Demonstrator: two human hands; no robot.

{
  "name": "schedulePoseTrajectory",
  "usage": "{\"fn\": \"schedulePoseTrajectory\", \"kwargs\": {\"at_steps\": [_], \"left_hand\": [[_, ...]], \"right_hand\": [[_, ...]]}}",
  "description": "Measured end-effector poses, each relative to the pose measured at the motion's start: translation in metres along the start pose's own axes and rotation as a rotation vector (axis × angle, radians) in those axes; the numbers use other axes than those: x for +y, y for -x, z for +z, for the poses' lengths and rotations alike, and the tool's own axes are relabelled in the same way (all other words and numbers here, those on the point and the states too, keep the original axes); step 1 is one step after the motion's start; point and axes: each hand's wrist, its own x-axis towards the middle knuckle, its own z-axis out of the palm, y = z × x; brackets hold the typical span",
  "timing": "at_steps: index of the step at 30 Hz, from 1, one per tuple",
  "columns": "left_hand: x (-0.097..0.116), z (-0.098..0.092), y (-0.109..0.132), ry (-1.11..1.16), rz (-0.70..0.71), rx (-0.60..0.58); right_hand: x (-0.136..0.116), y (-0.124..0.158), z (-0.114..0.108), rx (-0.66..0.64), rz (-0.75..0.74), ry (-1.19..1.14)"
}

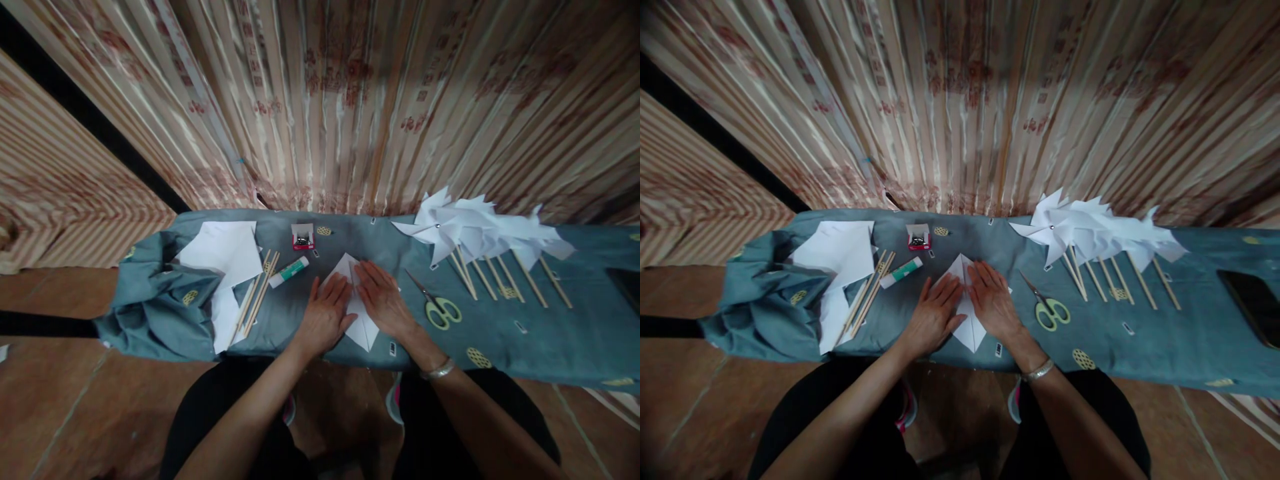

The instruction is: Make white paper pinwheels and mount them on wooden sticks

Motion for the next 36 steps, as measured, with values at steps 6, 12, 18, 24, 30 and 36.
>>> {"fn": "schedulePoseTrajectory", "kwargs": {"at_steps": [6, 12, 18, 24, 30, 36], "left_hand": [[0.0, 0.002, 0.0, -0.007, -0.002, 0.002], [-0.001, 0.002, 0.002, 0.012, -0.016, 0.009], [-0.005, 0.006, 0.003, 0.007, -0.059, 0.098], [-0.006, 0.002, 0.003, 0.039, -0.036, 0.156], [-0.008, 0.0, -0.004, 0.068, -0.036, 0.084], [-0.022, 0.009, 0.0, 0.111, -0.053, 0.07]], "right_hand": [[-0.008, 0.0, 0.0, 0.026, -0.032, 0.068], [0.0, -0.001, 0.0, 0.048, 0.106, 0.006], [0.015, -0.009, -0.01, 0.055, 0.267, -0.256], [0.042, -0.006, -0.025, -0.133, 0.468, -0.714], [0.065, 0.017, -0.042, -0.111, 0.471, -0.699], [0.083, 0.035, -0.059, 0.247, 0.329, -0.192]]}}
